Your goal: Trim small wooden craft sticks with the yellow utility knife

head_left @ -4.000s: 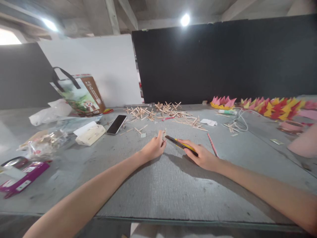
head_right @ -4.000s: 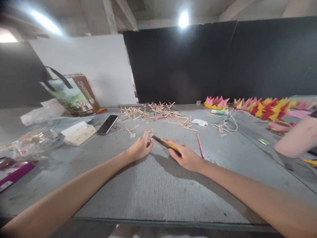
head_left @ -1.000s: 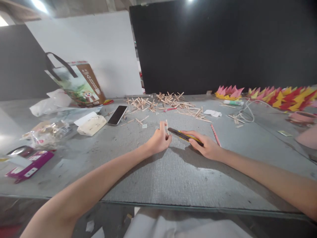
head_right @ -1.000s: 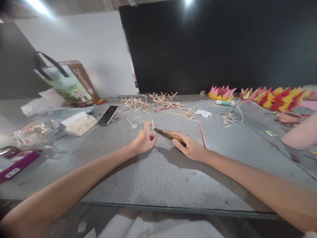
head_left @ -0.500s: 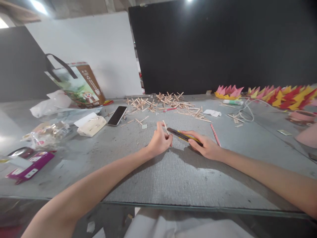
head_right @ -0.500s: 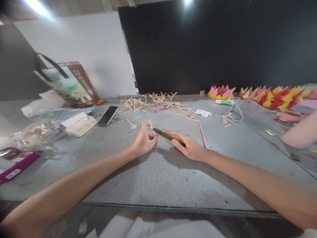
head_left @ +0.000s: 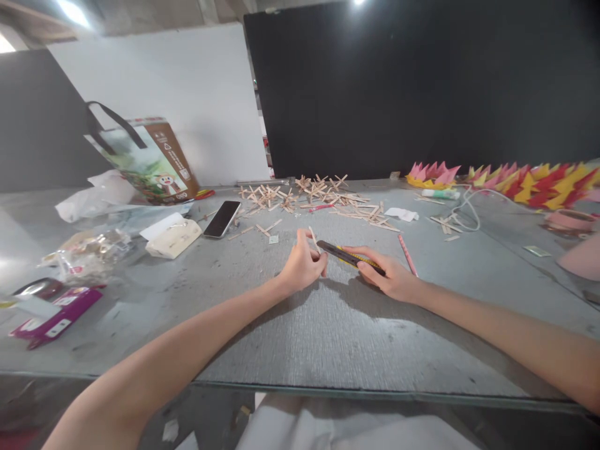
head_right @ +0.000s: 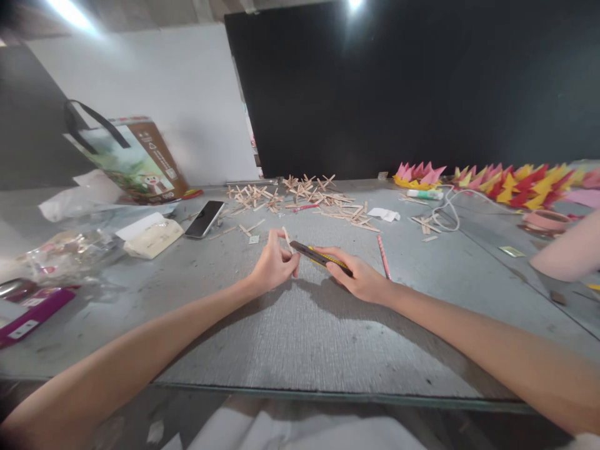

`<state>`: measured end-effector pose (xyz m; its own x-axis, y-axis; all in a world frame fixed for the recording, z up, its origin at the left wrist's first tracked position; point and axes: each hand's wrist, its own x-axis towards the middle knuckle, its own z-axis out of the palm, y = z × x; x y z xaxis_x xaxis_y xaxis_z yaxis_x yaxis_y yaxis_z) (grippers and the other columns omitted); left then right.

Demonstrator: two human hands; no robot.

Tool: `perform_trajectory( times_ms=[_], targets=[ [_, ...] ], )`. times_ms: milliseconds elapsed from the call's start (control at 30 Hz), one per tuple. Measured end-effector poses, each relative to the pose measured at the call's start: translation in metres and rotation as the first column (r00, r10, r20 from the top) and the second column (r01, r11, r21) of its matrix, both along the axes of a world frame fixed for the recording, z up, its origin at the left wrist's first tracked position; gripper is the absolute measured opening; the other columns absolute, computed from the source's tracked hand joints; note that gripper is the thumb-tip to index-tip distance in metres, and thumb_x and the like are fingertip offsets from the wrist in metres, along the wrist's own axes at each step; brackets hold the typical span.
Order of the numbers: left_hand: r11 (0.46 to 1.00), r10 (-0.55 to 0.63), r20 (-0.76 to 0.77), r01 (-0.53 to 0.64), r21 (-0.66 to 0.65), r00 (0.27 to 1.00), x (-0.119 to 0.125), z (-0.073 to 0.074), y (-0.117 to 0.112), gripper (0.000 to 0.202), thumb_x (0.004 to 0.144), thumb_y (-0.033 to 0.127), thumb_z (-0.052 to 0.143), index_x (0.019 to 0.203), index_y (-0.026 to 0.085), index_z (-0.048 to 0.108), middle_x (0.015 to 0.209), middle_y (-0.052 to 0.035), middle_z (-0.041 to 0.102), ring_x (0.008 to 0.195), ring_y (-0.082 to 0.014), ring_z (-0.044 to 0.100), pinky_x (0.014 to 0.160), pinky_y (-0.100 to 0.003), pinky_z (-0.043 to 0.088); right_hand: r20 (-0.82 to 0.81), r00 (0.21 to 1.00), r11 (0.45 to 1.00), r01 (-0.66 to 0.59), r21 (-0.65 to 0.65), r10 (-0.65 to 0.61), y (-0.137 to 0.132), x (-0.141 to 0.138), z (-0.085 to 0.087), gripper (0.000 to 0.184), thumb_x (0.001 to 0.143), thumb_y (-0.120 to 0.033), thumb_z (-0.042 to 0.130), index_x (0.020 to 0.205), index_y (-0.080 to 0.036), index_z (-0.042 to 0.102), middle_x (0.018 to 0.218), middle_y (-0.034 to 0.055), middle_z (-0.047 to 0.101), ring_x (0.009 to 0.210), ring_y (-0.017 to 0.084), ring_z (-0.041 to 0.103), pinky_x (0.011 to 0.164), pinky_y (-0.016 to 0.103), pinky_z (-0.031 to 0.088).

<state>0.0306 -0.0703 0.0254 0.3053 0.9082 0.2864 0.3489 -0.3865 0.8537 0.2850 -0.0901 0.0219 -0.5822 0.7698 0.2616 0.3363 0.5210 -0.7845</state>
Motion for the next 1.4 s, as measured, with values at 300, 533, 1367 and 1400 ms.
perform_trajectory(
  times_ms=[300,533,1367,1400],
  targets=[
    [0.994,-0.067,-0.159,0.080,0.076,0.985,-0.008,0.002,0.008,0.038,0.091,0.018,0.055,0.120,0.021,0.031,0.051,0.0128,0.058,0.042,-0.0122,0.052,0.057,-0.024,0.038,0.026,0.999,0.999,0.026,0.044,-0.027,-0.001,0.002,0.000,0.054,0.112,-0.050,0.041,0.155,-0.020,0.052,0.066,-0.0039,0.050,0.055,0.014,0.041,0.053,0.027,0.034],
    [0.988,-0.088,-0.268,0.119,0.103,0.959,-0.014,-0.002,0.019,0.041,0.095,0.021,0.052,0.131,0.016,0.033,0.054,0.0108,0.057,0.045,-0.0141,0.053,0.058,-0.026,0.037,0.052,0.996,0.992,0.065,0.109,-0.071,0.000,0.001,0.003,0.054,0.111,-0.051,0.040,0.152,-0.019,0.055,0.078,0.0025,0.067,0.063,0.016,0.055,0.061,0.028,0.045],
    [0.948,-0.081,-0.680,0.267,0.173,0.729,-0.033,0.012,0.030,0.051,0.104,0.032,0.041,0.152,0.014,0.039,0.071,0.0009,0.064,0.075,-0.0217,0.064,0.079,-0.031,0.046,0.176,0.979,0.960,0.049,0.277,-0.101,0.011,0.013,0.005,0.052,0.108,-0.043,0.044,0.153,-0.023,0.059,0.098,0.0086,0.080,0.085,0.023,0.072,0.078,0.034,0.058],
    [0.949,-0.066,-0.694,0.259,0.177,0.717,-0.033,0.012,0.029,0.051,0.104,0.033,0.041,0.153,0.015,0.039,0.072,0.0004,0.064,0.075,-0.0218,0.065,0.078,-0.031,0.047,0.179,0.979,0.959,0.047,0.278,-0.099,0.011,0.013,0.005,0.052,0.108,-0.043,0.044,0.154,-0.023,0.058,0.098,0.0083,0.080,0.084,0.023,0.071,0.077,0.034,0.058]
  ],
)
